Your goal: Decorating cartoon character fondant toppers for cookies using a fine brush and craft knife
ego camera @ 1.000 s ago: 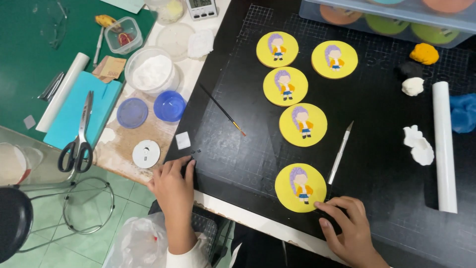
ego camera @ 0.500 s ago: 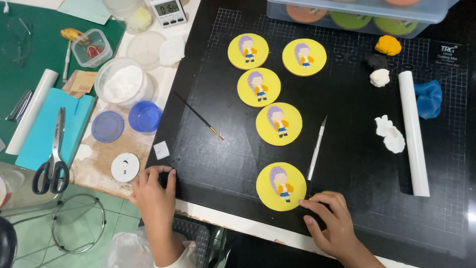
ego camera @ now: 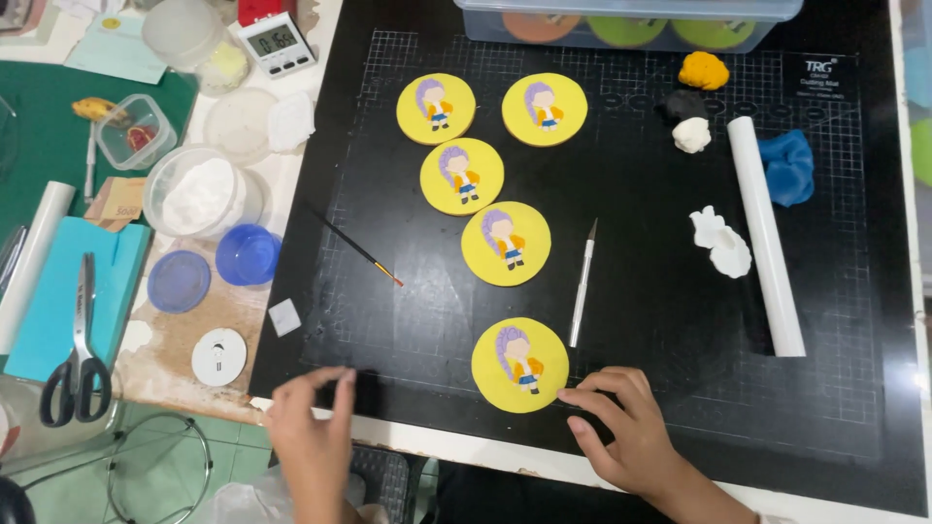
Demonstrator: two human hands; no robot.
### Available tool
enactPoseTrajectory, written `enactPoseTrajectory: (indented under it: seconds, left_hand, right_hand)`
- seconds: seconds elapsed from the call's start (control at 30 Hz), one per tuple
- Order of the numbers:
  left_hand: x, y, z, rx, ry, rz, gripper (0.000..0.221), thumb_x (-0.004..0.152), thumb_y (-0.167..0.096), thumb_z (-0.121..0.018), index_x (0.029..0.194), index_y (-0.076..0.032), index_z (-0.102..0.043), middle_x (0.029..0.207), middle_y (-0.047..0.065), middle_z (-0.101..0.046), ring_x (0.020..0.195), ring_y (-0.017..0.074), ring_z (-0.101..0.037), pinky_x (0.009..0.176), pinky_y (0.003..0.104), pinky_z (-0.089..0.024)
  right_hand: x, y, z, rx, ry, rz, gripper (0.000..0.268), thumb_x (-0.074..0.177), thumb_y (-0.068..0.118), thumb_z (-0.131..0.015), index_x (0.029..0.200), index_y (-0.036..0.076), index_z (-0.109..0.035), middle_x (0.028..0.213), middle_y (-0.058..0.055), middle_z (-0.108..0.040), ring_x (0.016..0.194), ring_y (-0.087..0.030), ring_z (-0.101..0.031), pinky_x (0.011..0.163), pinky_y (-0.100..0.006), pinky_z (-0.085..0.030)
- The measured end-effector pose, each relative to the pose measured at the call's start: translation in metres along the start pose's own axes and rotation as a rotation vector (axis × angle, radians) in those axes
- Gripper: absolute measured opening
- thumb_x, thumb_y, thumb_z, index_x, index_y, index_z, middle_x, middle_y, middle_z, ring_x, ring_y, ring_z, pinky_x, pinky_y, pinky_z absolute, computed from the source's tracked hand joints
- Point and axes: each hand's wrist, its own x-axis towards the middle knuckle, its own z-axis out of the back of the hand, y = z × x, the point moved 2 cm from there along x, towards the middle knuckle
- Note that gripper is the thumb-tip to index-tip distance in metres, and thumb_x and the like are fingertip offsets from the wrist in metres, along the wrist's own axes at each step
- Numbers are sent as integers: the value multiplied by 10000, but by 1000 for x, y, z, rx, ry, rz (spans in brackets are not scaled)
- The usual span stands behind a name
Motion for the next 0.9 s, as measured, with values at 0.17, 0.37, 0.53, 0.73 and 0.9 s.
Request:
enactPoseTrajectory:
  seconds: [0.17,0.37,0.53,0.73,0.9]
  left_hand:
    - [-50,-86,-29,-301,234,-276,169,806,-265,-819,967,-240,-774,992,-109,-798,908,136,-617,827,380,-327]
    - [-68,-114,-56,-285,234,-447,275,805,-181,-878,1036,-197,-730,934,-68,-789,920,152,-628,707,372,-314]
    - [-69,-123,-53,-134,36,-615,191,885,-143,-834,1024,-189,-712,1000,-138,-752,856,112,-613,713,323,-277]
    - [-79,-112,-62,-140,120,-625,290,870,-181,-854,1122,-127,-720,988,-25,-776,929,174,-629,700,363,-315]
    - [-76,-115,-62,-236,176,-575,311,833,-170,-887,1094,-173,-717,950,-47,-761,925,157,-625,717,334,-330]
  right_hand:
    - [3,2,2,-9,14,15,249,909,230,-697,1150,171,-716,1130,-40,-676,1034,-217,-629,882,-376,-515]
    - [3,4,3,-5,5,36,242,928,230,-685,1159,164,-710,1113,-44,-671,1023,-217,-627,884,-374,-506]
    - [13,12,10,5,-10,101,215,953,187,-645,1157,146,-698,1081,-41,-645,965,-233,-625,864,-390,-484]
    - [10,11,8,7,-8,70,218,935,184,-659,1144,145,-707,1076,-42,-659,980,-219,-628,856,-367,-481]
    - [12,12,9,0,-7,79,221,944,180,-651,1155,146,-703,1081,-45,-647,985,-226,-616,863,-366,-478]
